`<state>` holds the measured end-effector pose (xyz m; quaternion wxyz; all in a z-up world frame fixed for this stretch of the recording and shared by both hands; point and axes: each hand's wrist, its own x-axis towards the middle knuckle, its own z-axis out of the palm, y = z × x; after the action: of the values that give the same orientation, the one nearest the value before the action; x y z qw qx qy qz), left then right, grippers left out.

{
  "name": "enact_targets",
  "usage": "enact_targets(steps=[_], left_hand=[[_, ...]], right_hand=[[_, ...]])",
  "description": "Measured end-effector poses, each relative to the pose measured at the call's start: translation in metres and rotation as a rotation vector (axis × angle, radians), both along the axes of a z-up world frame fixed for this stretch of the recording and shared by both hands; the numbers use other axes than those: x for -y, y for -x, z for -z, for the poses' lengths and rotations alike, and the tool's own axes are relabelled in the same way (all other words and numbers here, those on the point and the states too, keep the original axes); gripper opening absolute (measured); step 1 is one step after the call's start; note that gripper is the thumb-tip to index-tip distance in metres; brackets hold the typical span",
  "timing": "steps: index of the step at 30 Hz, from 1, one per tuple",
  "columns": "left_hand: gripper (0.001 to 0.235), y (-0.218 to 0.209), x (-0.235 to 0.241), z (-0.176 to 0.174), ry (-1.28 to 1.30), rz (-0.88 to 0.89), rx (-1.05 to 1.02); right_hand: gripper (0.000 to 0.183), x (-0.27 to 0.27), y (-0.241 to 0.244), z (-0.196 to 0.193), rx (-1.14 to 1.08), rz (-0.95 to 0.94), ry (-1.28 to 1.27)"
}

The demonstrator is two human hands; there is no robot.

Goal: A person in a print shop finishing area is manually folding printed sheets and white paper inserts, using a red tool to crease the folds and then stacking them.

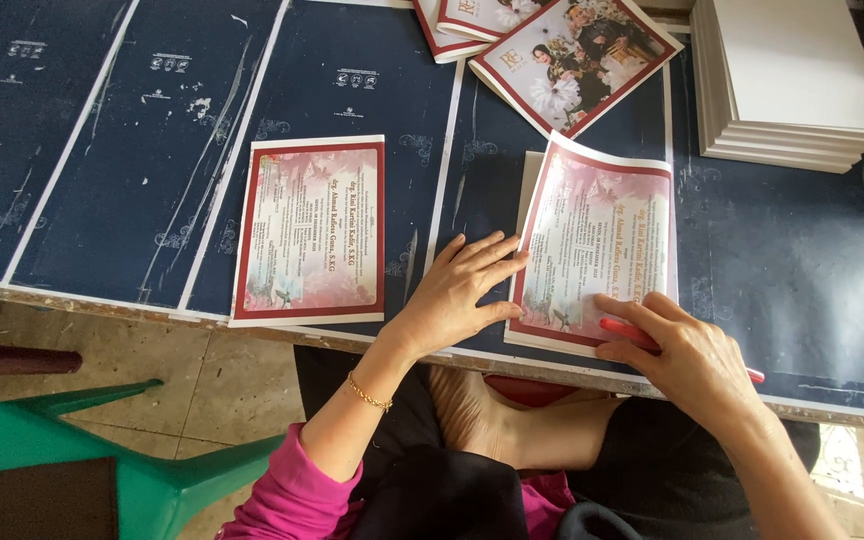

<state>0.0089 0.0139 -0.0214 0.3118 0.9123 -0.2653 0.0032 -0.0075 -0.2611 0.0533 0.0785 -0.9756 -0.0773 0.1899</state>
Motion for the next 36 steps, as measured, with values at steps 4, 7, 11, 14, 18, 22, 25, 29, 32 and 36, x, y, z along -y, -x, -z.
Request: enact_targets(steps=[4,7,11,14,18,22,25,29,32,36], left_hand=[[0.066,0.003,-0.001,-0.004,0.006,0.016,-0.017],[0.066,0.008,-0.001,-0.014,0.014,0.032,-0.061],[0.067,0.011,0.001,-0.015,-0.007,0.033,-0.069],[0.07,0.006,0.002,-0.005,-0.036,0.027,-0.067],[0.071,0.007,0.003,-0.005,-0.026,0.008,-0.017],[0.077,0.01,0.003,-0.018,-0.008,0.003,-0.082],[0.09,0.01,0.004,-0.034,-0.029,-0.011,-0.176],[0.069,0.012,0.006,-0.023,-0.154,0.011,-0.133],[0.068,0.013,0.008,-0.023,-0.193,-0.002,-0.128],[0.068,0.012,0.008,-0.021,-0.211,-0.009,-0.101]], right_hand=[[0.056,0.0,-0.002,-0.001,-0.016,-0.005,0.018],[0.057,0.0,0.0,-0.002,-0.024,-0.005,0.026],[0.055,-0.002,0.0,-0.006,-0.026,-0.015,0.034],[0.058,-0.003,-0.001,-0.008,-0.051,-0.006,0.022],[0.047,0.004,0.0,0.014,-0.08,0.054,-0.239],[0.046,-0.03,-0.002,0.05,0.424,-0.384,-0.369],[0.022,-0.049,-0.077,0.091,0.613,-0.596,-0.487],[0.014,-0.061,-0.187,0.095,0.859,-0.51,-0.561],[0.002,-0.053,-0.199,0.093,0.805,-0.355,-0.576],[0.008,-0.046,-0.088,0.05,0.773,-0.466,-0.55]])
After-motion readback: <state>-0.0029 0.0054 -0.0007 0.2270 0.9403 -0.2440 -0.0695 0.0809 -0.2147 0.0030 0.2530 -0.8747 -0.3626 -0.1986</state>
